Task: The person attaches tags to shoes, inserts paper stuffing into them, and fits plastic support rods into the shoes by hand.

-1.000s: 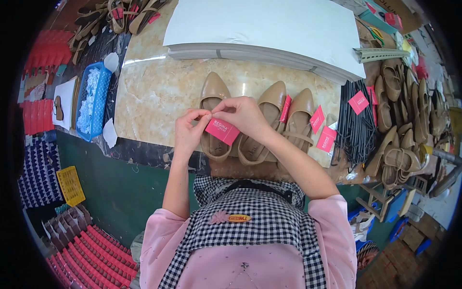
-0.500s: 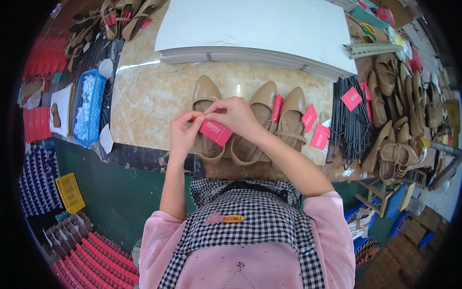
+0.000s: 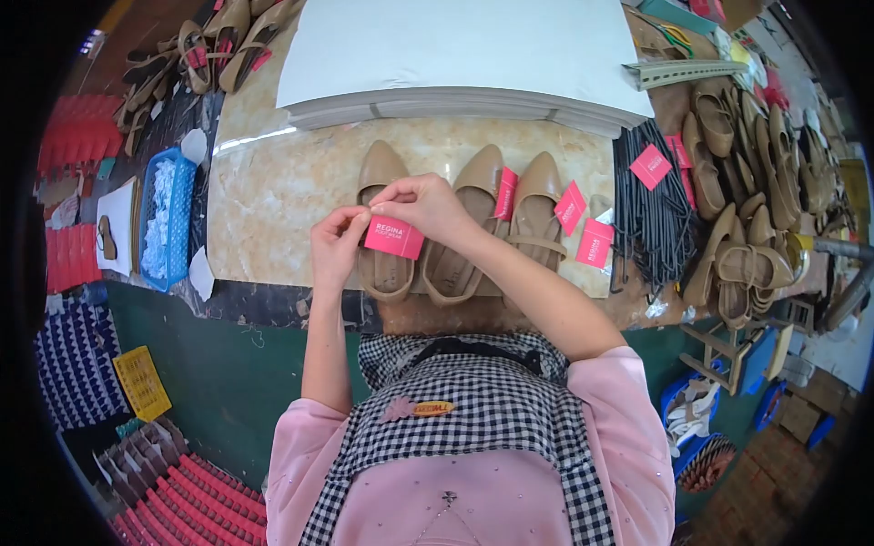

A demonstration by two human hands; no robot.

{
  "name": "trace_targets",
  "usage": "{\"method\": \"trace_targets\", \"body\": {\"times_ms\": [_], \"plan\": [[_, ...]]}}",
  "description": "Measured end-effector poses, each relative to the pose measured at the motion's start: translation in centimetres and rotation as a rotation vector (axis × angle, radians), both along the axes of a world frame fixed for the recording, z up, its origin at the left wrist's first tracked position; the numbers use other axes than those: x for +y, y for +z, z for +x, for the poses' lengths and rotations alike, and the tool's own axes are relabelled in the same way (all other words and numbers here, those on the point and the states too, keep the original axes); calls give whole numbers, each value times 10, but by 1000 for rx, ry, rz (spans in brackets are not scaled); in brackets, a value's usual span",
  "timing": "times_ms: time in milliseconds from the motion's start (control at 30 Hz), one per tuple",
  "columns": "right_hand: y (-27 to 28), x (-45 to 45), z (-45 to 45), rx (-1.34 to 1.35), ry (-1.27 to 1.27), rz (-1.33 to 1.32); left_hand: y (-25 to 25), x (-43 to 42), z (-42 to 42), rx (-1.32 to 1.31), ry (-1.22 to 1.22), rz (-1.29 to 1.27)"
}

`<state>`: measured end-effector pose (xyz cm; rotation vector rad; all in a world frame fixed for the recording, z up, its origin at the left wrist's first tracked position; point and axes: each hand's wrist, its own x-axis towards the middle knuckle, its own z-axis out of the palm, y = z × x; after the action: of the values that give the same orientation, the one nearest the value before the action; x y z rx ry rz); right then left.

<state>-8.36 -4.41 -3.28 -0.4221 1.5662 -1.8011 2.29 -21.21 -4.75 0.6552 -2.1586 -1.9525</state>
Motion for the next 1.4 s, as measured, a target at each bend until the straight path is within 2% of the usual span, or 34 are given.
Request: {"method": "trace_targets", "body": {"times_ms": [167,367,467,567,600,667,700,733,767,800,867,900,967,1000,1100,1167,1233,1300,1367,1400], "plan": [[0,1,-2,-2,46,35,-8,-4,1,5,-17,1],[1,-2,2,143,44,96,-2,0,1,8,-12,-126],[3,-2,5,128,15,107,-4,1,0,-20,22,-58],[15,7,13,460,29,185,-2,-1,5,3,-36,-238],[24,19,17,645,43,228,1,4,8,17,24,-257],[52,60,12,829,-144,293,9,8,28,37,153,-300],[57,93,1,723,-197,535,7,3,41,10,92,-317],[67,122,-10,609,-394,661,6,9,55,-89,19,-203],[41,161,-22,988,-557,792,5,15,65,-190,-49,-90],[33,184,-27,1153,-556,968,11,22,67,-213,-70,-94],[21,208,-11,716,-477,834,34,30,64,-262,-117,-112],[23,214,-1,500,-433,757,48,16,53,-266,-206,-503],[25,224,10,652,-422,937,82,3,11,-143,-77,-847],[27,227,12,734,-417,1022,102,6,-19,27,-93,-935],[30,228,20,657,-312,1046,140,29,-132,435,-283,-1045],[35,236,23,620,-324,1059,129,32,-221,276,-329,-1353],[38,241,27,542,-382,1016,109,27,-285,-91,-404,-1338],[42,237,18,589,-519,865,74,28,-301,-122,-389,-1344],[56,211,18,633,-621,791,67,31,-308,-114,-378,-1354],[47,197,4,927,-625,750,67,31,-306,-87,-369,-1356]]}}
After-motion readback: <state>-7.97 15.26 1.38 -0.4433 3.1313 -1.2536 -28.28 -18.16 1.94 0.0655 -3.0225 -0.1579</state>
